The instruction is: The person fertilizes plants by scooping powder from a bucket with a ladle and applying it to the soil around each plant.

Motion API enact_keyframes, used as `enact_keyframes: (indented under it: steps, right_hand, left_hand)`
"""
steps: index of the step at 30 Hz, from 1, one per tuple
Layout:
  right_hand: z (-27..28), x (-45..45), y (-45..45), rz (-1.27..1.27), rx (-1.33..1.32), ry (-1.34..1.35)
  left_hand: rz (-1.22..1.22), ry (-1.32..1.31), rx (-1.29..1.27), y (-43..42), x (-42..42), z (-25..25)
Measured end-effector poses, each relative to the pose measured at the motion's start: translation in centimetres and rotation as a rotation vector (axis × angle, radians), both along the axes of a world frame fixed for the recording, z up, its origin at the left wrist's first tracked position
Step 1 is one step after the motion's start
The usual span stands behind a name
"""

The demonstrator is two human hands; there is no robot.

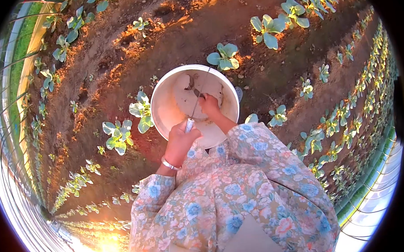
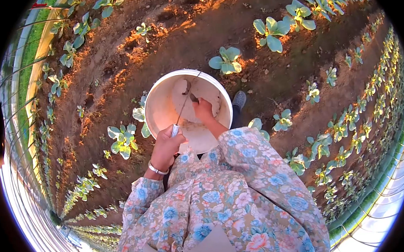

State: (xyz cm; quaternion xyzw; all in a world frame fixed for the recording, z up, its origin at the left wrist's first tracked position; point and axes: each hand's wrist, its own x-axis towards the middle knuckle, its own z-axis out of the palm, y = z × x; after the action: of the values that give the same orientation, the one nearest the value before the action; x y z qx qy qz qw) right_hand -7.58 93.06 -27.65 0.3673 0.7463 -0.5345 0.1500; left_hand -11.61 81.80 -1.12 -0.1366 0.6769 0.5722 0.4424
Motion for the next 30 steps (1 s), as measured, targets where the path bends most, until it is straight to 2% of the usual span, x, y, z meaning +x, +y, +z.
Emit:
enact_keyframes:
  steps: [3,6,9,13,19,24,28,30]
  right_hand:
    - [6.9,0.5,3.7,-0.019,-0.196,-0.107]
    - [9.1,2.6,6.4,-0.076,-0.409,-0.062]
    - [13.6,4.1,8.8,-0.139,-0.553,-0.021]
    - [16.1,6.9,11.4,-0.215,-0.769,-0.043]
    - [19.7,10.9,14.7,-0.297,-0.815,-0.043]
    - [19.0,12.9,15.9,-0.457,-0.769,-0.065]
    - [15.7,11.2,16.3,-0.417,-0.618,-0.081]
    - [12.1,9.8,16.2,-0.416,-0.572,-0.087]
  left_hand:
    - [0.085,-0.031,0.008,1.9,0.0,-1.4]
    - [0.177,-0.109,-0.013,3.4,-0.4,-1.9]
    - [0.277,-0.168,-0.023,3.9,-0.9,-3.1]
    - [0.395,-0.218,0.081,3.3,-1.3,-5.2]
    - [0.55,-0.195,0.109,0.0,-1.7,-7.3]
    - [0.635,-0.182,0.068,-2.8,-2.0,-8.4]
    - [0.724,-0.166,0.084,-6.0,-1.3,-8.8]
    - [0.787,-0.175,0.074,-7.4,-0.9,-8.6]
